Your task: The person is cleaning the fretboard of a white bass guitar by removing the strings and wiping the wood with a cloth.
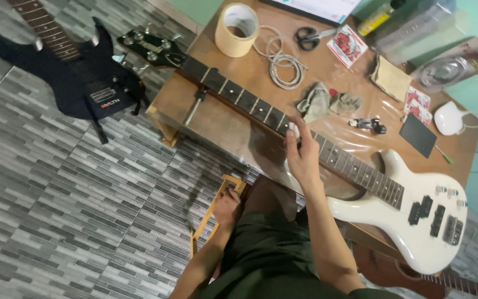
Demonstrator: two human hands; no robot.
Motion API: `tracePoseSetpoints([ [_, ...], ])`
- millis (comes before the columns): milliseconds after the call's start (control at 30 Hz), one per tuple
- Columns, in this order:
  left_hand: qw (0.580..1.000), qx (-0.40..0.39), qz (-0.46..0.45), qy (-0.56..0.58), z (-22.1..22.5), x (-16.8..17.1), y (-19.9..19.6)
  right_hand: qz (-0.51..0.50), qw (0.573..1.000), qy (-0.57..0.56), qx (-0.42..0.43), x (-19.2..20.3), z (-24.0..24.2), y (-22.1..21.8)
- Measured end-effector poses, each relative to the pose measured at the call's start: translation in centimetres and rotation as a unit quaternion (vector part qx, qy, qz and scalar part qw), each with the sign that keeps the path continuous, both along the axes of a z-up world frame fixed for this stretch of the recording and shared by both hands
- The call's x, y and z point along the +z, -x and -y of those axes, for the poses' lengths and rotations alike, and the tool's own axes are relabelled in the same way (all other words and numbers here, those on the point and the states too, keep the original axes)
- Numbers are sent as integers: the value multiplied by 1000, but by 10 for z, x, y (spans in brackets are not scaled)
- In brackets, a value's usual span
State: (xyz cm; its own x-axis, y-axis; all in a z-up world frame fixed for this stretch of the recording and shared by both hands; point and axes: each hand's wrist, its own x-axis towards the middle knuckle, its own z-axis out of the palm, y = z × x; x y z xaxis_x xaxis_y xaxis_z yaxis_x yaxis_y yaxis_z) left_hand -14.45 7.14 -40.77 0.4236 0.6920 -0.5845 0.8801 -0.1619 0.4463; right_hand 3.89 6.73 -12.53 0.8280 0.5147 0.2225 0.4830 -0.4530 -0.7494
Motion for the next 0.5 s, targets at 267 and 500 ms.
tracePoseSetpoints([
  [267, 993, -70, 1, -90, 3, 3, 5, 175, 942, 192, 214, -10, -148, -51],
  [500, 999, -4, -4, -53, -5, 17, -1, 249, 881, 277, 292, -31, -219, -73],
])
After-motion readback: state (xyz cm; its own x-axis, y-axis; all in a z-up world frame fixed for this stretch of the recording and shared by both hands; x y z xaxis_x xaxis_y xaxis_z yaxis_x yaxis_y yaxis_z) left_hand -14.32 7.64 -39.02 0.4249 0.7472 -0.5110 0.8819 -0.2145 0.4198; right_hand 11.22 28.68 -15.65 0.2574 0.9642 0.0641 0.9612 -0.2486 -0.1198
